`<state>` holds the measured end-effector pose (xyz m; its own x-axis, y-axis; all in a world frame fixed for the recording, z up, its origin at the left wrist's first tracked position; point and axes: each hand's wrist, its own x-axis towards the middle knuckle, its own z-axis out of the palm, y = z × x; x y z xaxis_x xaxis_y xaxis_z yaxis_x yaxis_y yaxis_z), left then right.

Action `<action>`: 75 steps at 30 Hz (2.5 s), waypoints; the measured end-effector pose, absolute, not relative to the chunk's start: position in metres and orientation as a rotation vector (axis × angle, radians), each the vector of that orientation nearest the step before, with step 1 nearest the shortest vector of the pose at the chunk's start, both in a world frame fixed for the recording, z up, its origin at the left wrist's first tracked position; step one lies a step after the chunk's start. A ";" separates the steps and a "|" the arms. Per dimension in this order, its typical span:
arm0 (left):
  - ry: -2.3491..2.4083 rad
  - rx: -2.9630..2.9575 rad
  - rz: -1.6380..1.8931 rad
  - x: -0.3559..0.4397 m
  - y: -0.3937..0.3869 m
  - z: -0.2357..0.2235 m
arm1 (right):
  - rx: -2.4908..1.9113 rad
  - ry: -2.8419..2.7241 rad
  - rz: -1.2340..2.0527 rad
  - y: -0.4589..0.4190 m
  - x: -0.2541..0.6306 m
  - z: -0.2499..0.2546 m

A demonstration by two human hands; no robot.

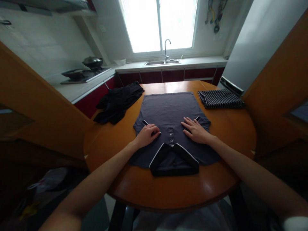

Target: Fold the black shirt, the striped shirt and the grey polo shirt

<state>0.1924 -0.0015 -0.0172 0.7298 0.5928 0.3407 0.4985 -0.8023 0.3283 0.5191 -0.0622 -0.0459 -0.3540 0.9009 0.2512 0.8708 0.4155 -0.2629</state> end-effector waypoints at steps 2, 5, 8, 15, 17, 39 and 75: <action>0.866 2.729 0.654 0.192 -0.001 -0.018 | -1.536 -2.380 0.117 -0.064 0.517 -0.044; 0.863 2.741 0.658 0.192 -0.002 -0.018 | -1.566 -2.442 0.109 -0.066 0.515 -0.042; 0.858 2.733 0.672 0.192 -0.004 -0.017 | -1.602 -2.468 0.101 -0.065 0.514 -0.041; 0.919 2.721 0.714 0.192 -0.010 -0.017 | -1.624 -2.436 0.126 -0.066 0.512 -0.040; 0.918 2.742 0.674 0.190 -0.011 -0.014 | -1.607 -2.413 0.179 -0.066 0.513 -0.037; 0.940 2.823 0.087 0.140 -0.071 -0.008 | -1.605 -2.342 0.145 -0.126 0.537 -0.045; 0.488 2.845 0.217 0.141 -0.127 0.001 | -1.078 -2.549 0.476 -0.198 0.515 -0.018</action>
